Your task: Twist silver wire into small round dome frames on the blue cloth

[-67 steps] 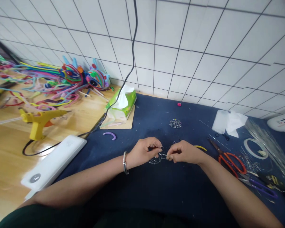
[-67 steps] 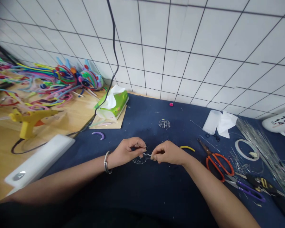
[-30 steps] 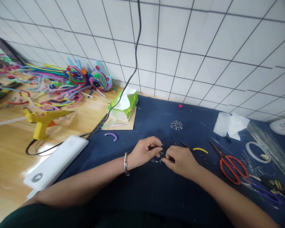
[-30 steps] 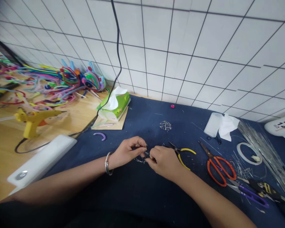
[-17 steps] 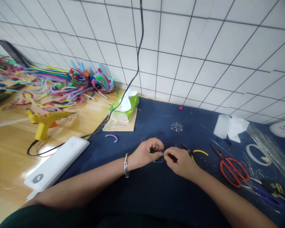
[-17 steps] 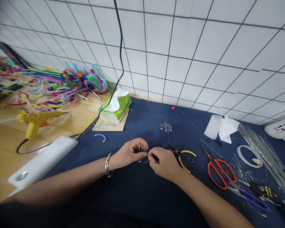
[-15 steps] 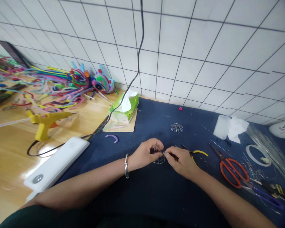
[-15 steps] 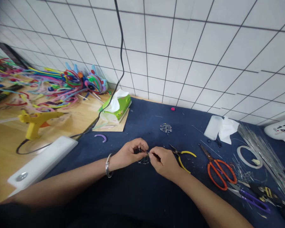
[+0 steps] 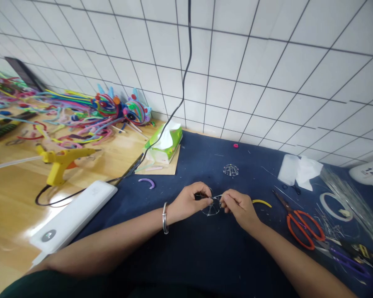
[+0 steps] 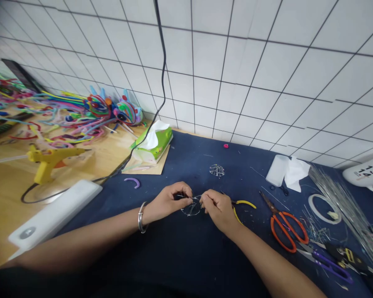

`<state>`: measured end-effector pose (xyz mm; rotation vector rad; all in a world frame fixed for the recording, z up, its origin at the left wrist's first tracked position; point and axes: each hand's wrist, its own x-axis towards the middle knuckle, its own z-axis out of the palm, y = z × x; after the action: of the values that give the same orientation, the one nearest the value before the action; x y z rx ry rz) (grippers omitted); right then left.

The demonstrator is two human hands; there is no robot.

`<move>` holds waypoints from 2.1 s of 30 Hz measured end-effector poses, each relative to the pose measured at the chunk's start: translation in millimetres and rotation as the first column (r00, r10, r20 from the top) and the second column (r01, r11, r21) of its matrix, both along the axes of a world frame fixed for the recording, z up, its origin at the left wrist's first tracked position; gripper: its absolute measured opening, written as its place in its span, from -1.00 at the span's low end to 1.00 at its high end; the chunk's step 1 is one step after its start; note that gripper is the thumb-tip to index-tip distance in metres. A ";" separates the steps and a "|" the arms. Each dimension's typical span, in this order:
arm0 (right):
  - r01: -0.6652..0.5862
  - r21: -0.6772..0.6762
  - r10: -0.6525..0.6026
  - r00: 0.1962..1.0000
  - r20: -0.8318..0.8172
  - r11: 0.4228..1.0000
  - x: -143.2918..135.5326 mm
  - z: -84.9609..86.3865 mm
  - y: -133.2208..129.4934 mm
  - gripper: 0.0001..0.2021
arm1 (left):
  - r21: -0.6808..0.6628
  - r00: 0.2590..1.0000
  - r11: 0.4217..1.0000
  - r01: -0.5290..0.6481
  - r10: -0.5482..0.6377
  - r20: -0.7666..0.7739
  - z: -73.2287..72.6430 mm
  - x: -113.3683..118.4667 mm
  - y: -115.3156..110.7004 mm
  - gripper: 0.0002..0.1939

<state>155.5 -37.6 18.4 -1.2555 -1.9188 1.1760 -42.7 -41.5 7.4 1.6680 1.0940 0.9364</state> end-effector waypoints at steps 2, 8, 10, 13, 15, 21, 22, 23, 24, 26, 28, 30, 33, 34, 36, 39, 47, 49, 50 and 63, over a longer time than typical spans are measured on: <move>0.014 -0.055 -0.016 0.999 -0.039 0.998 0.4 0.4 1.3 -0.75 | -0.019 1.000 1.000 0.011 -0.011 0.009 0.6 -0.9 1.1 -0.89; 0.028 -0.122 -0.039 0.995 -0.095 0.992 1.3 1.4 3.2 -0.73 | -0.047 0.999 0.999 0.018 -0.015 0.050 0.2 -1.6 3.0 -0.82; 0.030 -0.100 -0.039 0.996 -0.084 0.995 1.5 1.9 3.1 -0.72 | -0.059 0.998 0.998 0.025 -0.022 0.054 0.4 -1.4 2.7 -0.80; 0.005 0.008 -0.005 1.000 -0.031 1.000 1.5 3.3 2.8 -0.72 | -0.081 0.998 0.996 0.035 -0.030 0.056 0.8 -1.3 2.0 -0.78; -0.032 0.129 0.029 0.999 0.021 0.991 1.3 3.5 2.9 -0.74 | -0.101 0.997 0.994 0.050 -0.043 0.068 0.8 -1.4 1.5 -0.79; -0.198 0.424 0.110 0.969 0.222 0.884 0.8 -5.1 0.1 -0.80 | -0.079 0.996 0.996 0.041 -0.035 0.078 -2.4 -1.3 1.1 -0.80; -0.231 0.455 0.116 0.957 0.266 0.860 0.7 -6.6 -1.1 -0.81 | -0.069 0.996 0.997 0.031 -0.026 0.082 -2.9 -1.2 0.9 -0.80; -0.261 0.484 0.117 0.944 0.307 0.836 0.4 -7.7 -2.4 -0.82 | -0.060 0.996 0.998 0.023 -0.018 0.089 -3.1 -1.1 0.6 -0.80; -0.286 0.508 0.113 0.932 0.344 0.812 0.1 -8.3 -3.7 -0.83 | -0.049 0.995 0.999 0.016 -0.011 0.096 -3.2 -1.0 0.3 -0.81; -0.322 0.537 0.100 0.911 0.400 0.780 -0.9 -8.2 -6.1 -0.84 | -0.023 0.995 1.000 0.003 0.000 0.100 -2.8 -0.8 -0.6 -0.82; -0.332 0.555 0.080 0.900 0.429 0.763 -2.2 -6.9 -7.7 -0.84 | 0.004 0.996 1.000 -0.007 0.006 0.094 -2.2 -0.5 -1.6 -0.83; -0.339 0.569 0.062 0.891 0.450 0.749 -3.5 -5.4 -8.6 -0.83 | 0.018 0.996 1.000 -0.010 0.008 0.090 -1.9 -0.1 -2.5 -0.83; -0.355 0.599 0.038 0.879 0.476 0.718 -5.2 -4.6 -9.0 -0.82 | 0.018 0.996 1.000 -0.008 0.006 0.093 -2.4 0.7 -3.7 -0.84; -0.359 0.609 0.028 0.875 0.484 0.707 -5.6 -5.0 -9.2 -0.82 | 0.017 0.995 1.000 -0.007 0.006 0.096 -2.6 0.9 -4.1 -0.84; -0.363 0.631 0.002 0.868 0.497 0.686 -6.2 -6.5 -9.6 -0.81 | 0.019 0.995 1.000 -0.007 0.005 0.102 -2.9 1.3 -4.7 -0.83; -0.371 0.657 -0.027 0.859 0.512 0.656 -6.5 -10.3 -11.0 -0.81 | 0.024 0.994 1.000 -0.002 0.000 0.106 -2.9 1.4 -5.1 -0.83; -0.370 0.687 -0.082 0.844 0.529 0.625 -6.3 -17.8 -14.7 -0.83 | 0.024 0.994 0.999 0.036 -0.038 0.104 0.4 1.3 -6.2 -0.84; -0.374 0.692 -0.096 0.837 0.538 0.617 -6.0 -17.6 -15.3 -0.84 | 0.022 0.993 0.999 0.040 -0.043 0.110 1.9 1.4 -6.5 -0.84; -0.381 0.695 -0.104 0.831 0.546 0.610 -5.8 -17.3 -15.5 -0.84 | 0.021 0.993 0.999 0.046 -0.048 0.111 2.6 1.4 -6.7 -0.84; -0.444 0.718 -0.157 0.783 0.602 0.536 -1.7 -9.3 -12.8 -0.88 | -0.024 0.975 0.994 0.110 -0.103 0.197 1.7 0.3 -8.3 -0.83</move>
<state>153.9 -50.4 9.1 -0.9209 -2.5981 -0.2957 -42.3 -49.8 9.1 1.5542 0.8757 0.9839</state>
